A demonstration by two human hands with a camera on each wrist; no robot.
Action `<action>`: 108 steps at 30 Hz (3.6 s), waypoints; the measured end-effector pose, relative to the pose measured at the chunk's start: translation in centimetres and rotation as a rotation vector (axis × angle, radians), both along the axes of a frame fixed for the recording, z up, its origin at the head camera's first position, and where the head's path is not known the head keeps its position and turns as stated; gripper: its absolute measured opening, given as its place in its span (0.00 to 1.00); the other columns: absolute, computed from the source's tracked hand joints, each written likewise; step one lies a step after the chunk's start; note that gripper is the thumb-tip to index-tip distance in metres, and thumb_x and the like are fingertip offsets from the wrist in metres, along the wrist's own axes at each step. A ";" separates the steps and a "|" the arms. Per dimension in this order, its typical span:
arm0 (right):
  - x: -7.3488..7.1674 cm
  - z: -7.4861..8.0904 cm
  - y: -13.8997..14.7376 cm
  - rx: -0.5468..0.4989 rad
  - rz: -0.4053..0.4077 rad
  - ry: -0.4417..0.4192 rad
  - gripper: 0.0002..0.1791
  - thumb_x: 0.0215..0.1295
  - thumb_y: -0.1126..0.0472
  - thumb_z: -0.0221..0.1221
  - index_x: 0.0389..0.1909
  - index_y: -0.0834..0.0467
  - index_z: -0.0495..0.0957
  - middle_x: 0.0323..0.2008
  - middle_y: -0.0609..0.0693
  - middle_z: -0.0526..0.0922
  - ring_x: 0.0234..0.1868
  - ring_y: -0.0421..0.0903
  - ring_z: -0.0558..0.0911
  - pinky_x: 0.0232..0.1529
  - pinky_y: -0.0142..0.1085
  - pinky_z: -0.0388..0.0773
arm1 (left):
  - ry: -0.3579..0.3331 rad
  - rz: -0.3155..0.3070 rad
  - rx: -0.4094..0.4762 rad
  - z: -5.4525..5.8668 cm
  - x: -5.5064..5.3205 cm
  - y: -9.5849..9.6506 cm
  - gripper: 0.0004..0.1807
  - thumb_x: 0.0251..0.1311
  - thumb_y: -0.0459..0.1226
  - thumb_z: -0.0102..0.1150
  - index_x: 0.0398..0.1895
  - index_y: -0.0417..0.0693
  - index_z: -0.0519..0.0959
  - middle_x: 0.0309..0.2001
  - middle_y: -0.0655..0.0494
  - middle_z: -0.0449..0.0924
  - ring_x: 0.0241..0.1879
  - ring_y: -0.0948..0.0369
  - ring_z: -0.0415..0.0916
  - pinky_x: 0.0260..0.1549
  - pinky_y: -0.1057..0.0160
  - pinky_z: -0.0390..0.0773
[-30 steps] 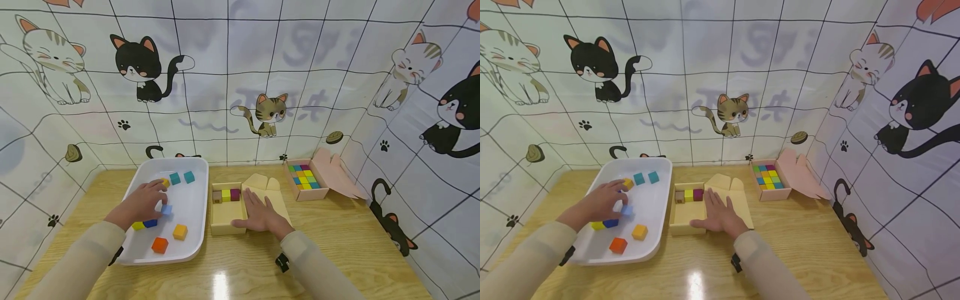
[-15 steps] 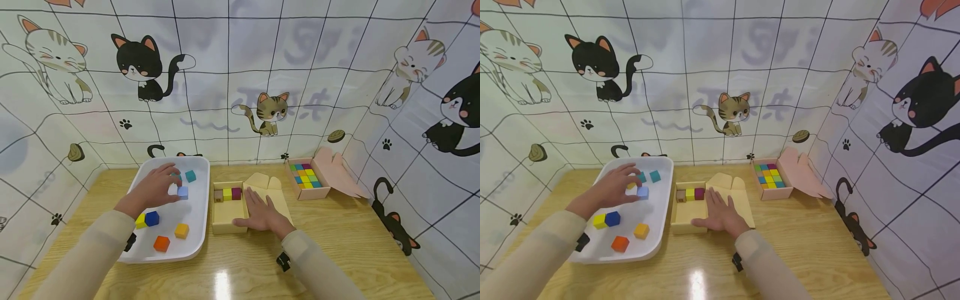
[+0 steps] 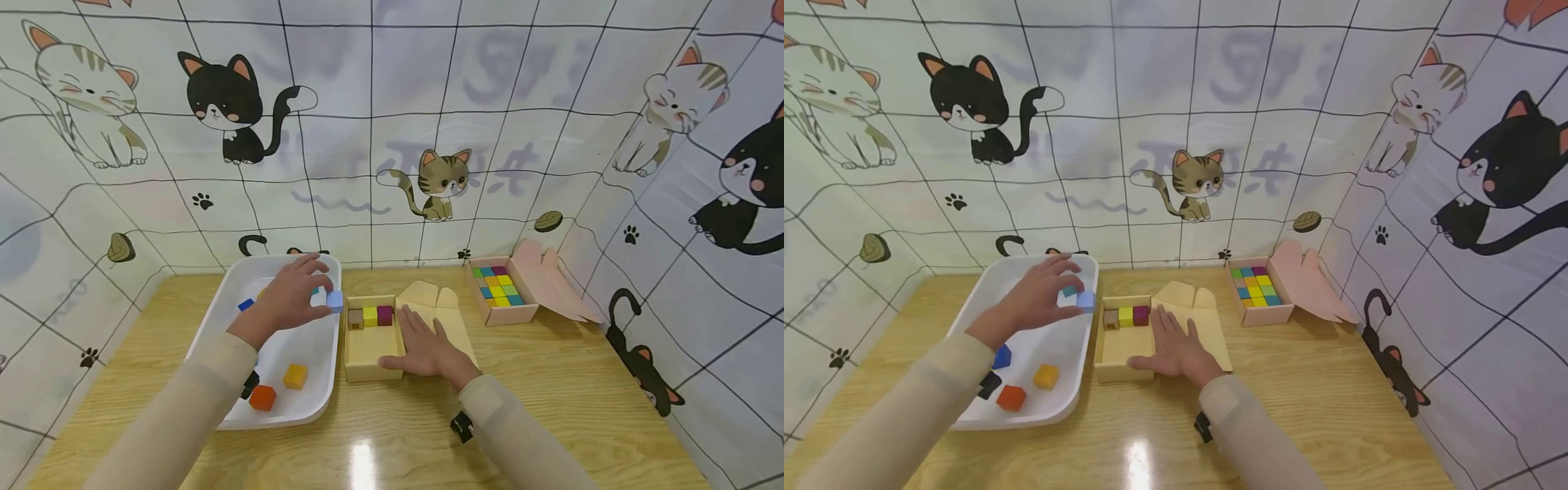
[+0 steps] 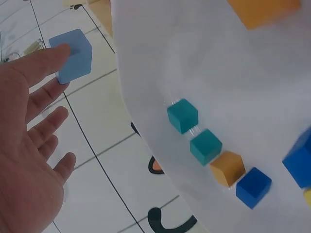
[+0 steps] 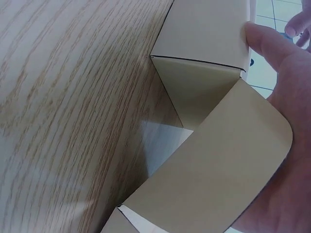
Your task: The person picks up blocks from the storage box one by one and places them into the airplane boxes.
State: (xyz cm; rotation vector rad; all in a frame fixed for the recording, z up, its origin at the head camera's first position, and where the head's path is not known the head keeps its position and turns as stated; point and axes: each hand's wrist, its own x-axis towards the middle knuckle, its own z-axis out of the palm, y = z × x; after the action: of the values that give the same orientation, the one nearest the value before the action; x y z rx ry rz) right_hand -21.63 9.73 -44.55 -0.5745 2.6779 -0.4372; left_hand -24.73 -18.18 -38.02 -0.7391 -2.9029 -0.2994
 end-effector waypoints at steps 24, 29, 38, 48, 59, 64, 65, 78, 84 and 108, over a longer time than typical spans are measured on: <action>-0.1 0.1 -0.1 -0.004 0.000 -0.005 0.58 0.60 0.27 0.50 0.78 0.57 0.35 0.79 0.53 0.36 0.80 0.52 0.43 0.75 0.61 0.37 | -0.172 -0.059 -0.127 -4.4 -0.9 4.9 0.15 0.51 0.50 0.70 0.39 0.55 0.83 0.63 0.52 0.71 0.76 0.49 0.50 0.72 0.44 0.57; 0.0 0.2 -0.2 0.001 0.000 -0.001 0.58 0.61 0.28 0.51 0.78 0.57 0.36 0.79 0.53 0.37 0.80 0.53 0.43 0.75 0.61 0.37 | -0.158 -0.037 -0.163 -4.9 -1.0 4.9 0.15 0.52 0.51 0.69 0.38 0.56 0.83 0.64 0.51 0.70 0.76 0.49 0.49 0.72 0.46 0.57; -0.2 -0.5 -0.2 -0.006 -0.002 0.004 0.57 0.61 0.28 0.51 0.78 0.56 0.36 0.79 0.52 0.37 0.80 0.52 0.42 0.75 0.61 0.36 | -0.170 0.017 -0.262 -5.9 -1.4 5.3 0.16 0.53 0.55 0.66 0.35 0.56 0.80 0.67 0.51 0.66 0.77 0.50 0.47 0.74 0.48 0.55; -0.2 -0.4 -0.2 -0.009 -0.008 0.006 0.58 0.60 0.29 0.52 0.78 0.57 0.36 0.79 0.53 0.37 0.80 0.52 0.42 0.75 0.61 0.36 | -0.158 0.050 -0.328 -5.7 -1.3 5.9 0.21 0.52 0.56 0.66 0.42 0.53 0.83 0.65 0.50 0.66 0.75 0.50 0.48 0.72 0.47 0.57; 0.0 0.0 -0.3 0.004 -0.016 0.018 0.58 0.60 0.28 0.52 0.78 0.57 0.38 0.79 0.53 0.39 0.80 0.52 0.44 0.75 0.61 0.39 | -0.175 0.060 -0.337 -5.5 -1.1 6.1 0.22 0.53 0.52 0.66 0.47 0.51 0.82 0.65 0.48 0.67 0.75 0.49 0.49 0.73 0.46 0.56; 0.1 0.1 -0.3 -0.002 -0.024 0.012 0.58 0.60 0.28 0.52 0.78 0.56 0.38 0.79 0.52 0.39 0.80 0.52 0.44 0.75 0.61 0.38 | -0.169 0.042 -0.280 -5.3 -1.4 5.7 0.16 0.50 0.50 0.67 0.39 0.53 0.81 0.63 0.50 0.68 0.74 0.49 0.50 0.73 0.46 0.56; 0.1 0.1 -0.3 -0.003 -0.025 0.011 0.58 0.60 0.28 0.52 0.78 0.56 0.38 0.79 0.52 0.39 0.80 0.52 0.44 0.75 0.61 0.38 | -0.162 0.035 -0.262 -5.3 -1.4 5.5 0.14 0.51 0.49 0.67 0.38 0.54 0.80 0.63 0.50 0.68 0.74 0.49 0.50 0.73 0.46 0.56; 0.1 -0.1 -0.2 -0.001 -0.015 0.023 0.58 0.60 0.27 0.52 0.78 0.56 0.36 0.79 0.52 0.36 0.80 0.52 0.43 0.76 0.60 0.37 | -0.052 0.049 -0.094 -1.8 -0.4 -0.2 0.09 0.55 0.44 0.66 0.36 0.54 0.80 0.62 0.47 0.70 0.74 0.45 0.50 0.70 0.39 0.57; 0.0 -0.3 -0.3 -0.004 -0.012 0.024 0.59 0.59 0.26 0.51 0.78 0.56 0.36 0.79 0.52 0.37 0.80 0.52 0.43 0.76 0.60 0.36 | -0.046 0.108 -0.074 -1.5 0.4 -4.0 0.07 0.53 0.42 0.68 0.34 0.53 0.81 0.60 0.45 0.73 0.74 0.43 0.51 0.69 0.36 0.58; 0.0 -0.4 -0.2 0.002 -0.002 0.030 0.58 0.60 0.27 0.50 0.78 0.57 0.36 0.79 0.53 0.36 0.80 0.52 0.42 0.75 0.61 0.37 | -0.200 0.185 -0.227 -3.7 4.4 -10.8 0.13 0.43 0.46 0.76 0.31 0.56 0.84 0.58 0.39 0.74 0.67 0.36 0.57 0.62 0.30 0.61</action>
State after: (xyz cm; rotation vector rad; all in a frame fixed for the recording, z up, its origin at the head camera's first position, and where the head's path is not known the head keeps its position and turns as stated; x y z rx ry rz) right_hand -21.61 9.58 -44.98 -0.5830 2.7071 -0.4301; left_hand -20.35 -28.94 -41.70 -0.4869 -3.2045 -0.0237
